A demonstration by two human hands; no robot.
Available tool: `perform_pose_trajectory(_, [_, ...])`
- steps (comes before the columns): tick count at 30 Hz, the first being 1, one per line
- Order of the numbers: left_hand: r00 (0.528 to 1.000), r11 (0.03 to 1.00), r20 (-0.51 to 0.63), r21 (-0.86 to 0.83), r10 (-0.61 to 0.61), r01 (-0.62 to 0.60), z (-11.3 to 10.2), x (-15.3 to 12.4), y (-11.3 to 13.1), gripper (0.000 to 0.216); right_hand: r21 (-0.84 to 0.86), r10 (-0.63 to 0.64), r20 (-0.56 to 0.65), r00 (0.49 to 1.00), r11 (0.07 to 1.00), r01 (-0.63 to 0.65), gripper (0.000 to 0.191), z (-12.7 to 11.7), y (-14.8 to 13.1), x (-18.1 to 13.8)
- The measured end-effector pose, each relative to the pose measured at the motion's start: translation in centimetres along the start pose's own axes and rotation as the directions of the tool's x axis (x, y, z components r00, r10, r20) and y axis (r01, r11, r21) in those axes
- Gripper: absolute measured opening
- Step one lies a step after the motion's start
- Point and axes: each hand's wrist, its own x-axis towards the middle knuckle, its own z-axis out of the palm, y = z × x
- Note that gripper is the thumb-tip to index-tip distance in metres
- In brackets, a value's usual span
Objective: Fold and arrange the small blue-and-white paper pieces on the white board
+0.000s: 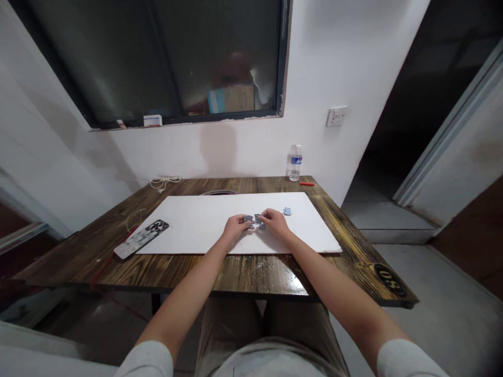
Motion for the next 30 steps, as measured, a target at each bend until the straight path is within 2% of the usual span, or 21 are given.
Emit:
perform_pose_trajectory(5, [0.997,1.000,-0.081,-0.030,-0.010,0.008,-0.2,0.0,0.3,0.042,0.031,0.048,-0.037,0.998,0.998,-0.047,0.022,-0.8,0.3,0.2])
perform_pose_trajectory(8, [0.996,1.000,-0.089,-0.019,-0.009,0.008,-0.1,-0.1,0.5,0.042,-0.150,0.016,-0.039,0.999,0.988,-0.021,0.016,-1.1,0.3,-0.1])
perform_pose_trajectory(11, [0.996,0.999,-0.086,-0.014,-0.031,0.030,0.1,-0.3,0.6,0.041,-0.361,-0.043,-0.016,0.999,0.932,0.034,0.011,-1.4,0.0,-0.5])
perform_pose_trajectory(13, [0.996,1.000,-0.084,0.006,-0.030,0.031,0.2,-0.4,0.7,0.040,-0.419,-0.090,0.007,0.996,0.904,0.085,0.014,-1.4,-0.3,-0.5])
perform_pose_trajectory(16, [0.998,0.998,-0.060,0.066,0.011,-0.007,0.1,-0.4,0.6,0.037,-0.339,-0.161,0.069,0.985,0.924,0.175,0.018,-0.9,-0.9,-0.4])
perform_pose_trajectory(19, [0.999,0.992,-0.022,0.121,0.044,-0.041,0.0,-0.3,0.4,0.036,-0.210,-0.181,0.118,0.976,0.956,0.202,0.013,-0.1,-1.4,-0.6])
perform_pose_trajectory(26, [0.998,0.986,0.046,0.158,0.045,-0.051,-0.2,-0.2,-0.3,0.036,-0.111,-0.111,0.114,0.987,0.986,0.123,0.014,0.9,-1.1,-0.9])
perform_pose_trajectory(30, [0.996,0.998,0.085,0.057,0.016,-0.021,-0.1,-0.1,-0.3,0.032,-0.072,-0.081,0.073,0.994,0.994,0.086,0.015,0.7,-0.2,-0.3])
